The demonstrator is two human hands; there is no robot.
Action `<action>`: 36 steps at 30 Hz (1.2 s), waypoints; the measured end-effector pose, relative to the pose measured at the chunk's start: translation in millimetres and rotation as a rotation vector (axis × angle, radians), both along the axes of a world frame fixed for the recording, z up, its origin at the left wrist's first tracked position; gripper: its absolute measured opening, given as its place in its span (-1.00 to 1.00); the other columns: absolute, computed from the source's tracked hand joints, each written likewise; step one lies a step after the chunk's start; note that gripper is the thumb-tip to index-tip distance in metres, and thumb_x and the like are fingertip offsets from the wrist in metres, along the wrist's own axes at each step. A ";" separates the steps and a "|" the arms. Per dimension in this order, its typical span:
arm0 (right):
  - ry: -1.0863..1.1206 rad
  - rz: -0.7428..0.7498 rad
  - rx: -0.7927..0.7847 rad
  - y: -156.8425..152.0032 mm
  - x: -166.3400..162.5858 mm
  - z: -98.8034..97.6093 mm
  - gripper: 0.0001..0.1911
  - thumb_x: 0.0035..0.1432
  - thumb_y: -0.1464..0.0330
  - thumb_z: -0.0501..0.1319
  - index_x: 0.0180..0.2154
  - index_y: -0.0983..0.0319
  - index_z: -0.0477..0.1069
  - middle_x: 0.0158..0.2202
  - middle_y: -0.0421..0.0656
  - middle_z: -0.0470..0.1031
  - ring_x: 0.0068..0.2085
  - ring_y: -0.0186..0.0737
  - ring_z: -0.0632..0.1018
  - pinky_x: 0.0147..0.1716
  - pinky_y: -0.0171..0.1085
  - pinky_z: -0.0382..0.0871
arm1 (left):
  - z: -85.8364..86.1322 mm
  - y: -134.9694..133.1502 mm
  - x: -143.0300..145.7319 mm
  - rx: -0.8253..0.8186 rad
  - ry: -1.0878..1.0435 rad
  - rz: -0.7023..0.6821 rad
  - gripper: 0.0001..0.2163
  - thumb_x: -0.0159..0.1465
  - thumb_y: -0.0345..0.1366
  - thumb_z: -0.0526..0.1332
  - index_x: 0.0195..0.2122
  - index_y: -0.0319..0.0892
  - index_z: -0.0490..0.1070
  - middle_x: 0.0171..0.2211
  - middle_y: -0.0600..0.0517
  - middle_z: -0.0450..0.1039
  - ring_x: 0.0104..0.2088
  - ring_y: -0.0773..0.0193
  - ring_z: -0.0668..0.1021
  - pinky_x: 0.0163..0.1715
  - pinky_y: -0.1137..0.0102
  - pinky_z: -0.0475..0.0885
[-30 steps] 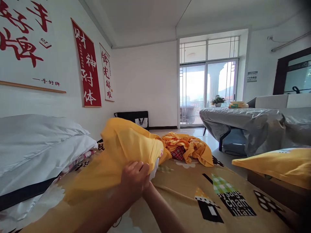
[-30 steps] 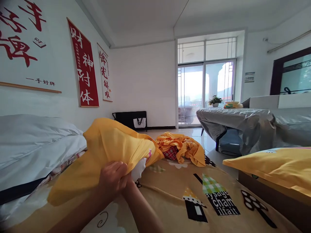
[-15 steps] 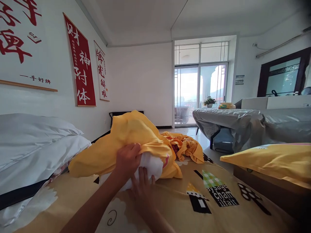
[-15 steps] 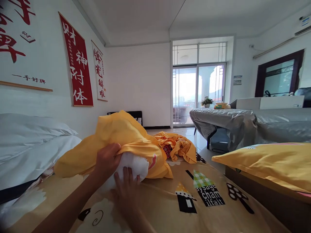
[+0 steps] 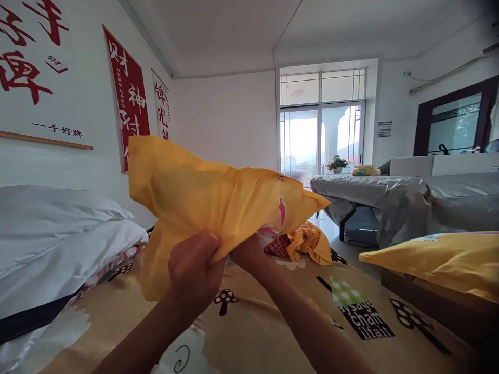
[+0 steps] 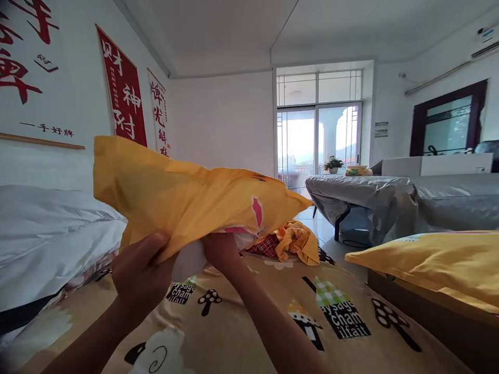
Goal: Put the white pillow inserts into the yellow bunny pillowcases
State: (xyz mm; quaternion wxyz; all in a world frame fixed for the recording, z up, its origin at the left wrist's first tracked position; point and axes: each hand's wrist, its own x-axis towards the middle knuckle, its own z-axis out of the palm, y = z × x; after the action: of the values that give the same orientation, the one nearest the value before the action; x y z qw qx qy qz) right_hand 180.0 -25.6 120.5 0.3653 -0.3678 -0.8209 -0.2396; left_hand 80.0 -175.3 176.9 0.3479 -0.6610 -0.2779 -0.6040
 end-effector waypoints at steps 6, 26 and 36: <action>-0.147 0.051 -0.135 7.0 18.6 -54.3 -0.46 0.06 0.52 0.06 0.09 0.14 0.35 -0.02 -0.05 0.50 0.05 -0.13 0.43 0.01 -0.14 0.23 | -62.7 53.8 -24.1 -0.246 -0.045 0.052 -0.70 0.13 -0.48 0.11 -0.63 -0.15 -0.02 -0.70 0.19 0.00 -0.66 0.44 0.16 -0.63 0.49 0.07; 0.355 -0.614 -0.635 70.3 109.3 -149.7 -0.61 0.28 0.24 -0.07 0.06 0.30 0.15 -0.03 0.15 0.41 -0.16 -0.01 0.56 -0.32 -0.18 0.32 | -210.3 65.9 -116.2 -0.263 0.210 0.572 -0.88 0.26 -0.46 0.03 -0.34 -0.11 0.29 -0.52 0.02 0.40 -0.47 0.22 0.49 -0.37 0.36 0.38; 0.253 -0.672 -0.727 72.8 114.2 -64.9 -0.70 0.19 0.46 0.02 -0.15 0.37 0.47 -0.22 0.19 0.52 -0.15 0.00 0.57 -0.27 -0.20 0.35 | -120.6 90.8 -147.5 -0.921 -0.071 0.718 -0.90 0.20 -0.36 0.00 -0.46 -0.12 0.16 -0.52 0.08 0.34 -0.51 0.25 0.40 -0.54 0.42 0.07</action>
State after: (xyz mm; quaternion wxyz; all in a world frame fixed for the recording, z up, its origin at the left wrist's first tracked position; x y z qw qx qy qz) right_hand 294.2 47.1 55.6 0.2130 -0.7409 -0.6369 0.0034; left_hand -67.5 -84.5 56.3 0.1983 -0.5878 -0.7299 -0.2870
